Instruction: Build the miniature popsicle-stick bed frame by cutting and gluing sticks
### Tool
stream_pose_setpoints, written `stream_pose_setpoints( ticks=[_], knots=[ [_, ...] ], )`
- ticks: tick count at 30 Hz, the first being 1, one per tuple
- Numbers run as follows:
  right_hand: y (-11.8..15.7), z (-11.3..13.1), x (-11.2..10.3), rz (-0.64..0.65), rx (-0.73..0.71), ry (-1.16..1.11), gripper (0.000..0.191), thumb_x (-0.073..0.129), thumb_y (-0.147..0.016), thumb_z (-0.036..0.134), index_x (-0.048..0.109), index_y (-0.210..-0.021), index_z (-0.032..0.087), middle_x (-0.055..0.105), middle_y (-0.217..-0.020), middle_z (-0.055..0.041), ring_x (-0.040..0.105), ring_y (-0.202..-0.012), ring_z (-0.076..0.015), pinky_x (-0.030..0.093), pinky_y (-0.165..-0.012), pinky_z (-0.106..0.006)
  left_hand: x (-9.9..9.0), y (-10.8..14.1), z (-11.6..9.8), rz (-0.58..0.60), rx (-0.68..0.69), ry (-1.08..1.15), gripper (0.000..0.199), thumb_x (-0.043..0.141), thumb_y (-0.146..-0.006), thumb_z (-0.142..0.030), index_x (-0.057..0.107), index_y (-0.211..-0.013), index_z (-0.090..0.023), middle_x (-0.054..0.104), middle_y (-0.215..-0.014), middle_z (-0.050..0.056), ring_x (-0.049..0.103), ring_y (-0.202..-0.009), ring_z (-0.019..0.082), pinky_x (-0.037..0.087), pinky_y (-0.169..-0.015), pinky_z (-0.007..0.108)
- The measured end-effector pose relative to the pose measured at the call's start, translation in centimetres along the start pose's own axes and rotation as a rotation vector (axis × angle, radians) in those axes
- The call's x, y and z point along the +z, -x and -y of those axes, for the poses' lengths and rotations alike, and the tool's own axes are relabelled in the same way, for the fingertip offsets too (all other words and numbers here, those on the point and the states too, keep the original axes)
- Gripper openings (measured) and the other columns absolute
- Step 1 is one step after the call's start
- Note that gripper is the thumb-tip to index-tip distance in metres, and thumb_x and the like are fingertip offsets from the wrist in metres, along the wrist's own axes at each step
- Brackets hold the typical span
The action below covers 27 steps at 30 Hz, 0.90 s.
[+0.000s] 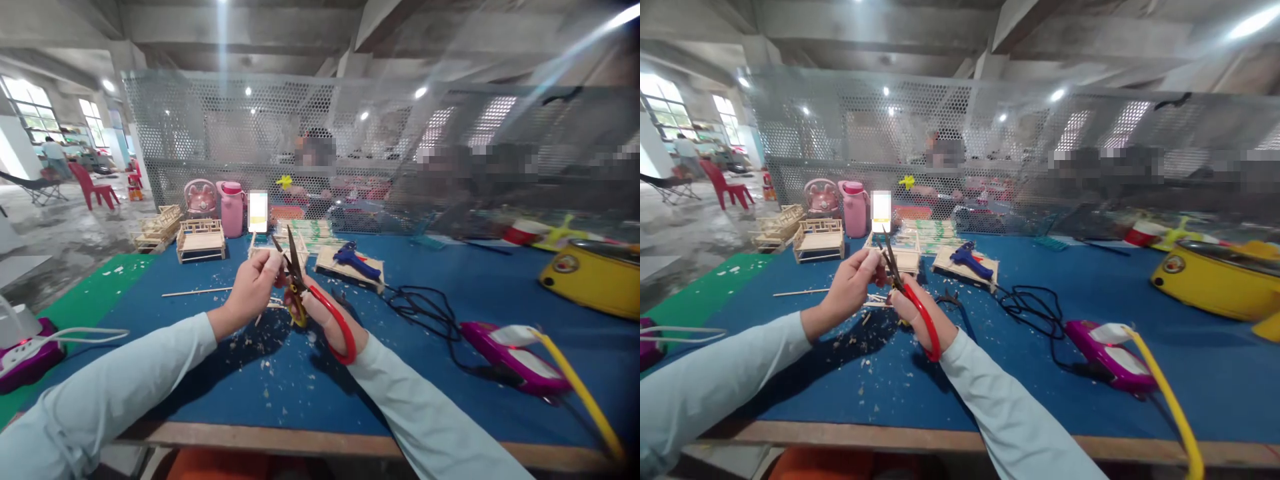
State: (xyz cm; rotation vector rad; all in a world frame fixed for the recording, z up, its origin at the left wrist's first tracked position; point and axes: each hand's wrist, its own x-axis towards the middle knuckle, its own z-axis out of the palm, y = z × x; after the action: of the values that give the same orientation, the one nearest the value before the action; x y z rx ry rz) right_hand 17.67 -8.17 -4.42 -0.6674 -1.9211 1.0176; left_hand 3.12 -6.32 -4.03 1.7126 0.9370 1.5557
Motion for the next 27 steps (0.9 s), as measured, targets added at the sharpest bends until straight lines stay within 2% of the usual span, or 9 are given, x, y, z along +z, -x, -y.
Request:
stream_pose_setpoints(
  ticks=[4, 8, 11, 13, 18, 22, 27],
  knots=[
    [0.2, -0.2, 0.6, 0.053, 0.014, -0.041, 0.051, 0.041, -0.077, 0.061, 0.048, -0.106, 0.019, 0.053, -0.099, -0.0071, 0.049, -0.082, -0.0171, 0.042, -0.070, -0.030, -0.6, 0.3, 0.3, 0.008, -0.013, -0.049, 0.039, 0.035, -0.085, -0.044, 0.042, -0.059, -0.016, 0.044, -0.053, -0.003, 0.042, -0.051, 0.008, 0.035, -0.053, 0.021],
    [0.5, -0.9, 1.0, 0.051, 0.059, -0.060, 0.055, 0.041, -0.075, 0.064, 0.047, -0.105, 0.017, 0.053, -0.092, -0.0071, 0.048, -0.078, -0.0162, 0.042, -0.065, -0.029, -1.3, 0.6, 0.5, 0.052, 0.002, -0.149, 0.043, 0.033, -0.086, -0.043, 0.039, -0.052, -0.016, 0.040, -0.049, -0.003, 0.038, -0.049, 0.008, 0.033, -0.052, 0.022],
    [0.7, -1.4, 1.0, 0.063, 0.097, -0.100, 0.055, 0.040, -0.075, 0.064, 0.045, -0.105, 0.018, 0.052, -0.086, -0.0050, 0.047, -0.069, -0.0137, 0.042, -0.062, -0.028, -1.5, 0.6, 0.7, 0.079, -0.021, -0.105, 0.042, 0.032, -0.087, -0.041, 0.040, -0.054, -0.017, 0.043, -0.049, -0.003, 0.041, -0.049, 0.008, 0.034, -0.053, 0.022],
    [0.6, -1.5, 1.0, 0.065, 0.083, -0.097, 0.054, 0.041, -0.075, 0.064, 0.045, -0.104, 0.019, 0.052, -0.087, -0.0051, 0.048, -0.071, -0.0142, 0.043, -0.064, -0.029, -1.6, 0.7, 0.9, 0.085, -0.029, -0.075, 0.041, 0.031, -0.087, -0.042, 0.040, -0.055, -0.017, 0.044, -0.051, -0.003, 0.042, -0.050, 0.008, 0.035, -0.054, 0.022],
    [0.4, -1.4, 0.9, 0.073, 0.005, -0.037, 0.052, 0.040, -0.077, 0.061, 0.048, -0.104, 0.018, 0.052, -0.099, -0.0081, 0.048, -0.088, -0.0192, 0.042, -0.073, -0.032, -1.5, 1.0, 0.8, 0.050, 0.018, -0.186, 0.040, 0.031, -0.086, -0.041, 0.041, -0.056, -0.017, 0.044, -0.052, -0.003, 0.042, -0.052, 0.009, 0.035, -0.055, 0.022],
    [0.4, -1.2, 1.0, 0.079, -0.003, -0.015, 0.053, 0.039, -0.078, 0.060, 0.048, -0.109, 0.018, 0.053, -0.099, -0.0080, 0.049, -0.086, -0.0192, 0.042, -0.075, -0.034, -1.4, 1.4, 0.4, 0.031, 0.040, -0.269, 0.037, 0.033, -0.086, -0.036, 0.040, -0.056, -0.017, 0.043, -0.054, -0.003, 0.041, -0.054, 0.009, 0.033, -0.055, 0.021],
    [0.5, -1.3, 1.0, 0.064, 0.004, 0.029, 0.056, 0.039, -0.077, 0.062, 0.048, -0.109, 0.017, 0.053, -0.095, -0.0077, 0.049, -0.082, -0.0187, 0.042, -0.075, -0.034, -1.2, 1.7, 0.1, -0.052, 0.060, -0.360, 0.034, 0.034, -0.085, -0.034, 0.039, -0.056, -0.017, 0.039, -0.053, -0.004, 0.037, -0.053, 0.008, 0.029, -0.051, 0.020]
  ],
)
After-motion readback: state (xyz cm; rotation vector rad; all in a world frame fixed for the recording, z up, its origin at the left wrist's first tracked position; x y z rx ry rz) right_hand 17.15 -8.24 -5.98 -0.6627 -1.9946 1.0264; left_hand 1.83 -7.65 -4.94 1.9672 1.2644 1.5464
